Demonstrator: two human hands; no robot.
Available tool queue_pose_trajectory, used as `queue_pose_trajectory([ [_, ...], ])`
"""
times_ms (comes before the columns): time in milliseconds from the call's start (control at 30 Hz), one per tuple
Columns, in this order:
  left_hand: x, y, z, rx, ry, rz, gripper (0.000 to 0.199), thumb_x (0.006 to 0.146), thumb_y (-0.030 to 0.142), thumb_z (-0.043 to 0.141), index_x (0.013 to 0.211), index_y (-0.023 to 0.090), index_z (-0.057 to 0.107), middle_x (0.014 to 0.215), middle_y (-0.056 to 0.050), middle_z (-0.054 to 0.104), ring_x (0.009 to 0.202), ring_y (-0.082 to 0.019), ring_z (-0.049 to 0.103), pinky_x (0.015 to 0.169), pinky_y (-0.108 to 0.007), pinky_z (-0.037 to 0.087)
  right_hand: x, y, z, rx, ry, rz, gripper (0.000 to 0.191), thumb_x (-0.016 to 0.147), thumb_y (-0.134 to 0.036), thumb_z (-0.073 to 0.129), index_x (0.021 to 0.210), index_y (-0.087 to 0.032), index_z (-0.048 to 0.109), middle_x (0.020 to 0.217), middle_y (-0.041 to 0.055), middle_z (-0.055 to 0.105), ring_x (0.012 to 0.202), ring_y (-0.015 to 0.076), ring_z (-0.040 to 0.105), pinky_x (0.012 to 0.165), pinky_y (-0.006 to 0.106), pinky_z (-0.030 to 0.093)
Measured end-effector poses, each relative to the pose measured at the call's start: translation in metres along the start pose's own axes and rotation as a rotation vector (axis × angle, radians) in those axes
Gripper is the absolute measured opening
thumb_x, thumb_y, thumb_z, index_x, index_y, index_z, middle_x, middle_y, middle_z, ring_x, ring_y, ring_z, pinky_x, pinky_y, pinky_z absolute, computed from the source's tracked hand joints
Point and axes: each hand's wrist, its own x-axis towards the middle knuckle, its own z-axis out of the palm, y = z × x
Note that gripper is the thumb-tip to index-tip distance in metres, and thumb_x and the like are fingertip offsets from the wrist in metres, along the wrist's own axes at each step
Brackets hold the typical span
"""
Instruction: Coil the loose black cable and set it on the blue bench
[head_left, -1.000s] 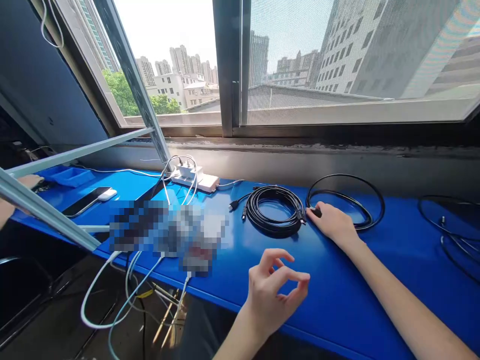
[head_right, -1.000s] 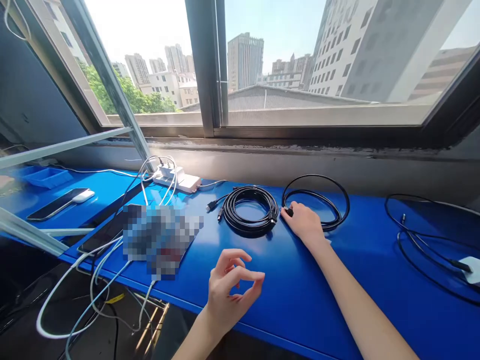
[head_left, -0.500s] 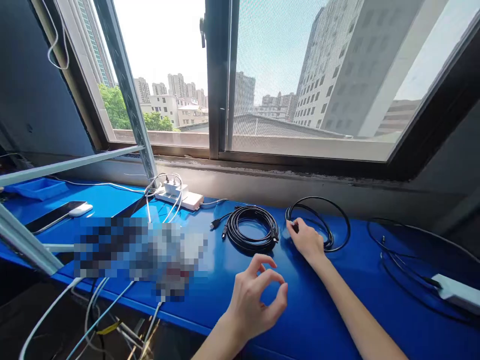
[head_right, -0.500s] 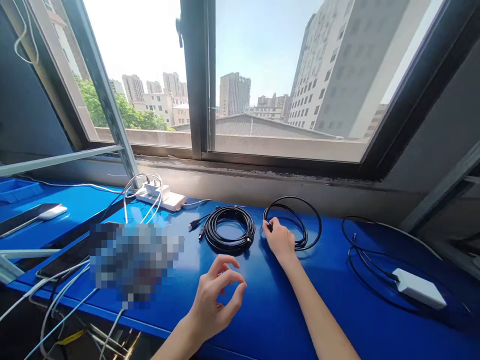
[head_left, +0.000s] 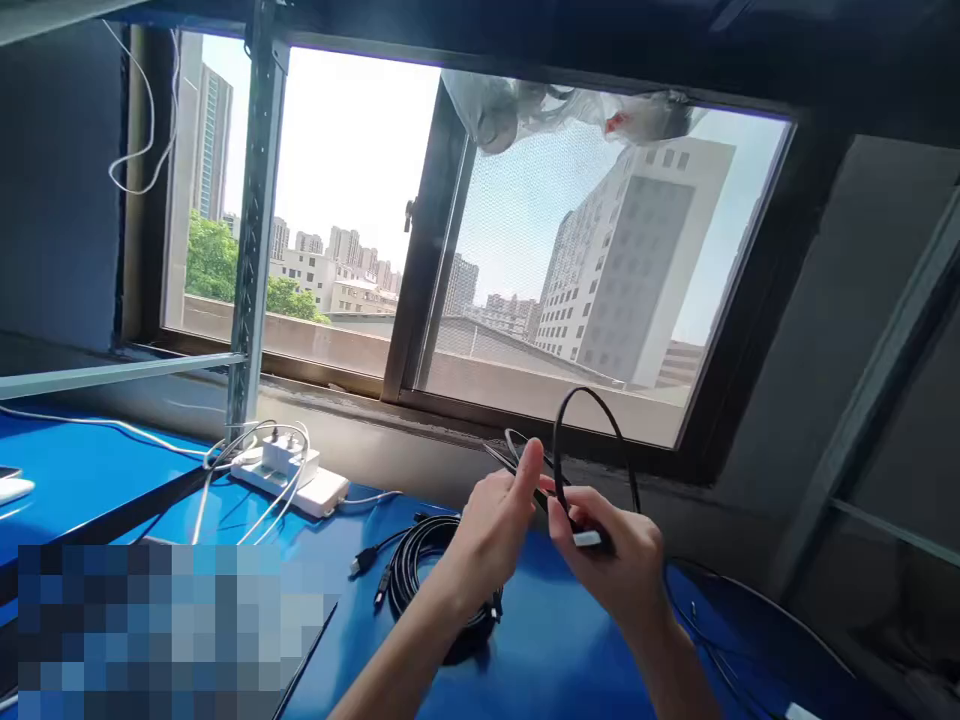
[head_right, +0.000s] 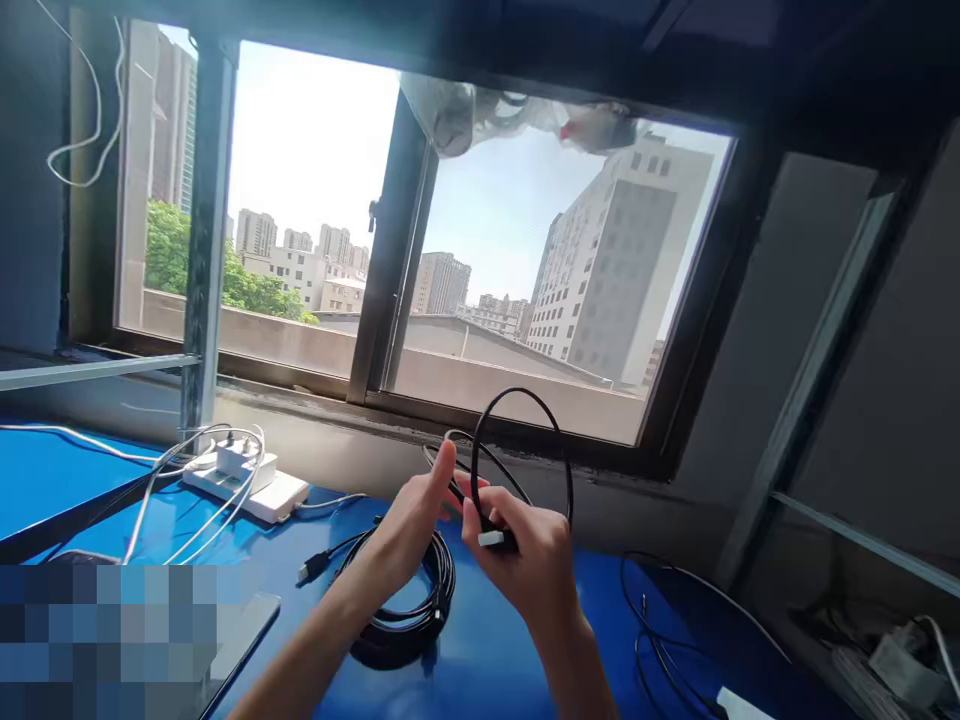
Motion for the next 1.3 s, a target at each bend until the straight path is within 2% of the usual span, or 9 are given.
queue_pose_trajectory([
  [133, 0.014, 0.015, -0.012, -0.242, -0.023, 0.114, 0.065, 0.065, 0.076, 0.052, 0.074, 0.012, 0.060, 0.067, -0.003, 0.053, 0.065, -0.012, 0.048, 0.063, -0.021, 0.038, 0.024, -0.026, -0.002, 0.095, -0.103, -0.216, 0.028, 0.081, -0.036, 0.053, 0.060, -0.019, 0.061, 0.048, -0.0031, 0.055, 0.038, 0.0075, 0.046, 0.043, 0.018, 0.035],
  [367, 0.034, 0.009, -0.043, -0.350, 0.134, 0.143, 0.059, 0.064, 0.069, 0.055, 0.076, 0.012, 0.057, 0.069, -0.002, 0.055, 0.064, -0.011, 0.051, 0.061, -0.020, 0.041, 0.040, -0.038, 0.033, 0.093, -0.281, -0.088, 0.038, 0.086, -0.047, 0.046, 0.069, -0.020, 0.067, 0.058, -0.0003, 0.061, 0.050, 0.0114, 0.055, 0.049, 0.020, 0.038],
  [600, 0.049, -0.004, -0.075, 0.005, 0.304, 0.152, 0.021, 0.078, 0.033, 0.056, 0.080, 0.012, 0.059, 0.076, -0.003, 0.060, 0.074, -0.012, 0.056, 0.066, -0.020, 0.041, 0.052, -0.023, 0.056, 0.276, -0.424, 0.115, 0.053, 0.079, -0.066, 0.045, 0.093, -0.023, 0.072, 0.071, 0.0038, 0.067, 0.065, 0.0194, 0.063, 0.059, 0.028, 0.047],
  [700, 0.052, -0.005, -0.084, 0.000, 0.184, 0.175, 0.019, 0.080, 0.031, 0.053, 0.081, 0.012, 0.054, 0.068, -0.002, 0.059, 0.062, -0.010, 0.053, 0.055, -0.019, 0.038, 0.054, -0.014, 0.063, 0.206, -0.401, 0.223, 0.069, 0.080, -0.074, 0.027, 0.077, -0.023, 0.073, 0.063, 0.0042, 0.065, 0.061, 0.0202, 0.062, 0.056, 0.029, 0.045],
  [833, 0.046, -0.002, -0.087, -0.180, -0.177, 0.164, 0.035, 0.081, 0.048, 0.053, 0.089, 0.016, 0.042, 0.053, 0.003, 0.052, 0.043, -0.008, 0.046, 0.044, -0.016, 0.033, 0.053, -0.010, 0.071, 0.155, -0.333, 0.304, 0.073, 0.078, -0.077, 0.022, 0.076, -0.024, 0.072, 0.066, 0.0043, 0.065, 0.062, 0.0208, 0.061, 0.056, 0.030, 0.044],
  [933, 0.036, 0.003, -0.083, -0.209, -0.374, 0.088, 0.043, 0.082, 0.059, 0.050, 0.092, 0.017, 0.042, 0.051, 0.005, 0.049, 0.036, -0.007, 0.042, 0.037, -0.015, 0.028, 0.053, -0.013, 0.075, 0.346, -0.301, 0.346, 0.068, 0.080, -0.074, 0.028, 0.085, -0.021, 0.070, 0.071, 0.0054, 0.066, 0.066, 0.0200, 0.062, 0.057, 0.028, 0.047],
  [1033, 0.031, 0.006, -0.077, -0.116, -0.469, 0.059, 0.048, 0.086, 0.061, 0.042, 0.072, 0.015, 0.047, 0.049, 0.001, 0.050, 0.039, -0.007, 0.044, 0.039, -0.016, 0.031, 0.055, -0.015, 0.074, 0.470, -0.275, 0.381, 0.057, 0.076, -0.065, 0.043, 0.092, -0.017, 0.069, 0.067, 0.0057, 0.066, 0.060, 0.0185, 0.061, 0.055, 0.028, 0.047],
  [1133, 0.035, 0.006, -0.072, -0.061, -0.405, 0.083, 0.049, 0.091, 0.052, 0.037, 0.064, 0.013, 0.050, 0.054, -0.004, 0.055, 0.050, -0.009, 0.051, 0.048, -0.016, 0.040, 0.058, -0.011, 0.063, 0.437, -0.146, 0.441, 0.050, 0.067, -0.055, 0.055, 0.094, -0.016, 0.069, 0.064, 0.0051, 0.065, 0.057, 0.0190, 0.061, 0.053, 0.029, 0.048],
  [1300, 0.046, 0.004, -0.069, -0.142, -0.044, 0.116, 0.017, 0.091, 0.019, 0.044, 0.083, 0.011, 0.057, 0.070, -0.002, 0.059, 0.063, -0.008, 0.054, 0.051, -0.012, 0.043, 0.057, -0.015, 0.029, 0.419, 0.064, 0.491, 0.031, 0.061, -0.041, 0.053, 0.081, -0.021, 0.065, 0.074, 0.0063, 0.065, 0.055, 0.0178, 0.060, 0.049, 0.032, 0.049],
])
